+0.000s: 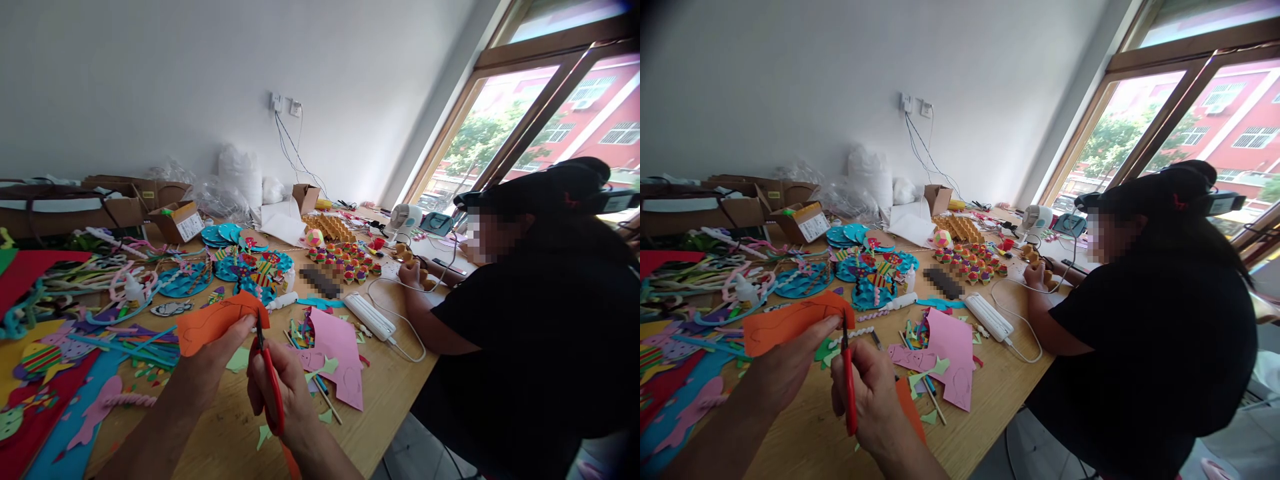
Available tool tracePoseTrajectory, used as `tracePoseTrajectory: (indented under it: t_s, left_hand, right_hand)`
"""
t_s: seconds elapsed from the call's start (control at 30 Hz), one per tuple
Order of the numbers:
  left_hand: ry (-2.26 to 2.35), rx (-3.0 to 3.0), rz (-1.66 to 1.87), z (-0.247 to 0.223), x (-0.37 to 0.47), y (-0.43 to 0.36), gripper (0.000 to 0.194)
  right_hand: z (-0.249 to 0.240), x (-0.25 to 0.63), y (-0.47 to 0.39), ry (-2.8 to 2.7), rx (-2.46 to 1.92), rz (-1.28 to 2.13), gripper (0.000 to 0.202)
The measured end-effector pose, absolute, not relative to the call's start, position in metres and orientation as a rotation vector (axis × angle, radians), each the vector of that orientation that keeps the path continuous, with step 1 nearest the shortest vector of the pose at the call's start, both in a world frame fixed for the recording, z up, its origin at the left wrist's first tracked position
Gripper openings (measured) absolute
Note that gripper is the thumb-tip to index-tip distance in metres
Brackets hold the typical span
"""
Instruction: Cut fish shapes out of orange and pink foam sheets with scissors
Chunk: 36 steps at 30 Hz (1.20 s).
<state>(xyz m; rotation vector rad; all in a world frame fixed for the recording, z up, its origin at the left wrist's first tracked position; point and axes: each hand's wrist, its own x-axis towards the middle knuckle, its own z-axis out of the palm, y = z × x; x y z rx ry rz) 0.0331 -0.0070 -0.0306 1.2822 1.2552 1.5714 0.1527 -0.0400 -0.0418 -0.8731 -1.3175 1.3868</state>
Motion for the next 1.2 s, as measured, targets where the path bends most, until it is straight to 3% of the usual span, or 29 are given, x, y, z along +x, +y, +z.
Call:
tracePoseTrajectory:
  t_s: [0.5,0.87,1.2]
  left_hand:
    - [1.13,1.256,1.383,-0.019,0.023,-0.006,0.011]
    - [1.118,1.289,1.324,-0.017,0.024,-0.009,0.013]
    - [1.107,1.349,1.311,-0.012,0.027,-0.012,0.015]
  right_hand:
    - [-0.042,0.161,-0.043,-1.379,-0.966,1.393,0.038]
    - [-0.041,0.16,-0.044,-1.419,-0.965,1.353,0.048]
    - [-0.048,0.161,-0.043,-1.384,-0.954,1.354,0.039]
